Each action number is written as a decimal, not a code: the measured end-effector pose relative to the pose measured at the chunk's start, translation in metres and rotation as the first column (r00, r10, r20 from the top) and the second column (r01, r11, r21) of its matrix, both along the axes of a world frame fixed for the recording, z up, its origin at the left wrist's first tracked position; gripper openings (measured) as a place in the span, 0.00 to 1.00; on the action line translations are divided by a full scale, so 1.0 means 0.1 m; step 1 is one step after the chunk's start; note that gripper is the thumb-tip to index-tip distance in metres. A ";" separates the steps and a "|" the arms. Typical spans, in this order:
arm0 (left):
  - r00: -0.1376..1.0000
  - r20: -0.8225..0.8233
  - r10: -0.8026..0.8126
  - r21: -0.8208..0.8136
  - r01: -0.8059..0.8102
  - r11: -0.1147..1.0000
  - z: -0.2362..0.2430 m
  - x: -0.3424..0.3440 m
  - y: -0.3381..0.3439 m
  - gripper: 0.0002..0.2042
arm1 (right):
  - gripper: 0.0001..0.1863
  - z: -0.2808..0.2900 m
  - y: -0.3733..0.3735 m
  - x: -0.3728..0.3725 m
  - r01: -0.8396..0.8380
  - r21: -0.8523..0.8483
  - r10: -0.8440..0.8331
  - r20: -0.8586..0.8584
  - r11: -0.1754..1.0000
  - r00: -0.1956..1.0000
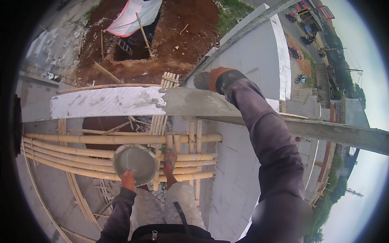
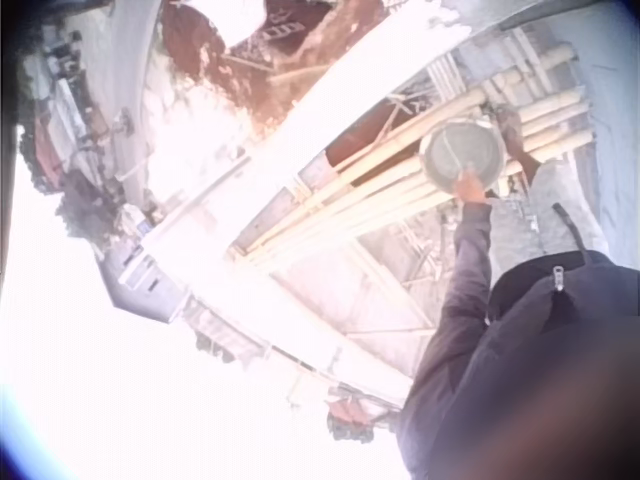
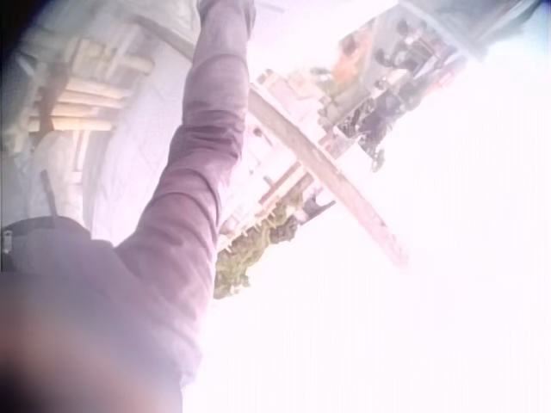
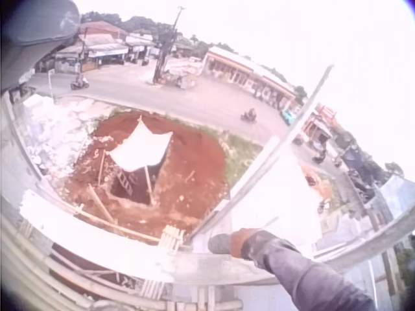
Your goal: The person scoops cement from a bucket and applies it to a concrete wall using a trowel. They smooth the surface repeatedly while standing on bamboo scaffolding.
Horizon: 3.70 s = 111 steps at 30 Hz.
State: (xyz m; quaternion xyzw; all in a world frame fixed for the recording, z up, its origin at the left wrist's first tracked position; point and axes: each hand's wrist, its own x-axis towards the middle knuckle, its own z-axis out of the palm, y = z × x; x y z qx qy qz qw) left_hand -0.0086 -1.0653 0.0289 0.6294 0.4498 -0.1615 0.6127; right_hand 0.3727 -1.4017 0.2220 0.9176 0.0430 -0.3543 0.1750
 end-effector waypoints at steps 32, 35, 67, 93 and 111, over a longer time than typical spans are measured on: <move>0.989 0.007 -0.144 -0.040 0.145 0.989 -0.03 0.14 0.37 0.08 | 0.20 -0.35 0.51 -2.00 0.276 0.752 -0.583 0.172 0.598 0.794; 0.987 -0.003 -0.161 -0.036 0.161 0.986 -0.04 0.15 0.35 0.09 | 0.19 -0.30 0.35 -2.02 0.304 0.721 -0.629 0.230 0.622 0.743; 0.983 -0.053 -0.178 -0.100 0.172 0.980 -0.03 0.16 -0.46 0.06 | 0.19 -0.50 -0.27 -2.38 0.332 0.821 -0.750 0.164 0.464 0.641; 0.987 -0.012 -0.161 0.004 0.161 0.987 -0.02 0.06 0.24 0.08 | 0.19 -0.91 -1.93 -2.05 0.598 0.667 -0.895 0.335 0.446 0.293; 0.956 -0.049 -0.290 0.063 0.292 0.954 -0.26 -0.09 0.37 0.09 | 0.15 -1.20 -1.57 -2.56 0.305 0.746 -0.790 0.613 0.592 0.036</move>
